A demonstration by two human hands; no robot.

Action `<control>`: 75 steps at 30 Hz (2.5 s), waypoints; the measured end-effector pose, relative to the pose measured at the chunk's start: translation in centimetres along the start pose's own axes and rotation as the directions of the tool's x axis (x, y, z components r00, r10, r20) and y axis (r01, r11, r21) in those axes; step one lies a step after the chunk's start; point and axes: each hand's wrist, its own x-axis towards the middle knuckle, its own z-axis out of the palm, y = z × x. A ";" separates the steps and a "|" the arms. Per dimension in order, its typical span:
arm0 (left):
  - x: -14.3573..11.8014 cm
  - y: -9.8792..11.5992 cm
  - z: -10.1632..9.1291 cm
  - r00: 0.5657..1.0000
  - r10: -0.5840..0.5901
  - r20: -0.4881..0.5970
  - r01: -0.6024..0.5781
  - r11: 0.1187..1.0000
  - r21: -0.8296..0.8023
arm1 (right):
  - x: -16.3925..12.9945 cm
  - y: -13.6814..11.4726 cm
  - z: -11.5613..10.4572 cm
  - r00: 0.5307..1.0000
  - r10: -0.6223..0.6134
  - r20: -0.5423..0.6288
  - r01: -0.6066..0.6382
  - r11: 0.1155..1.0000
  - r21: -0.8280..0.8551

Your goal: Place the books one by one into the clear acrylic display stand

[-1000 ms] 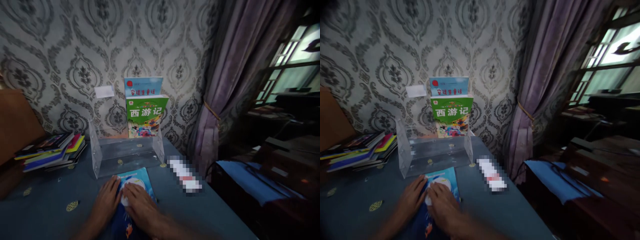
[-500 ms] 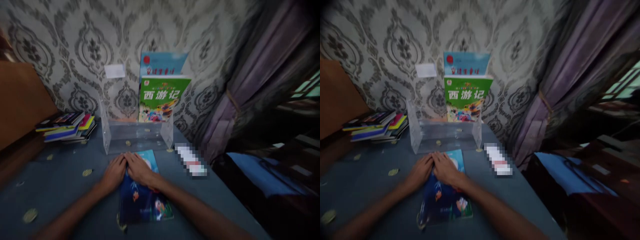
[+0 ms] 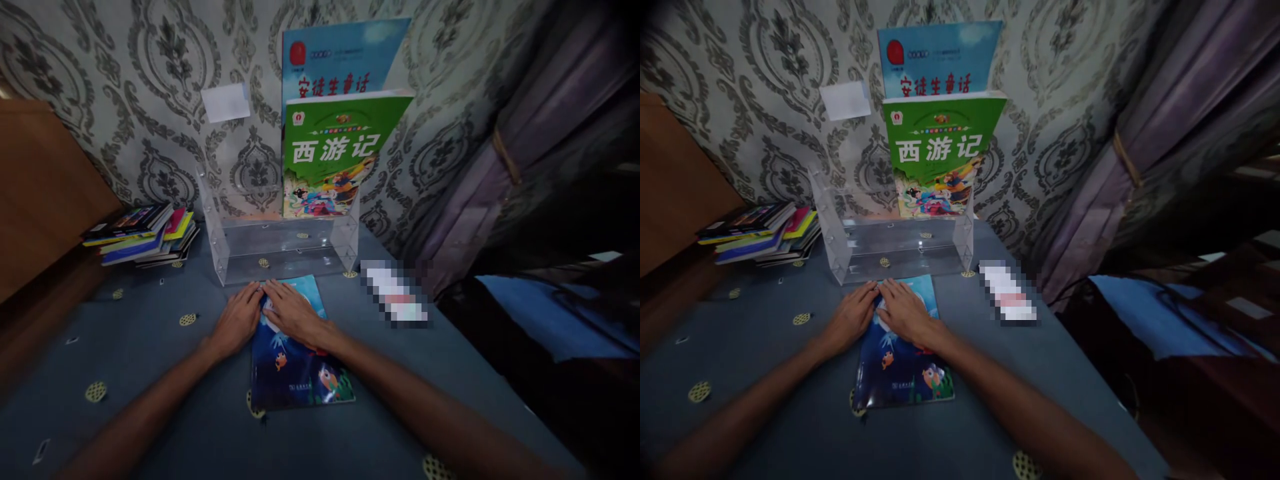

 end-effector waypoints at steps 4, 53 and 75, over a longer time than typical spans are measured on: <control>0.5 0.0 -0.7 0.998 0.031 0.051 -0.032 0.999 0.019 | -0.5 0.1 -0.5 1.000 0.015 0.022 -0.015 1.000 -0.022; 8.1 4.4 1.4 0.947 0.276 0.166 -0.259 0.959 -0.118 | -5.9 5.4 -2.6 0.966 0.243 -0.089 -0.237 0.969 0.071; 9.3 4.6 1.1 0.890 0.354 0.289 -0.344 0.935 -0.084 | -9.6 5.2 -3.2 0.984 0.170 -0.055 -0.163 0.981 0.104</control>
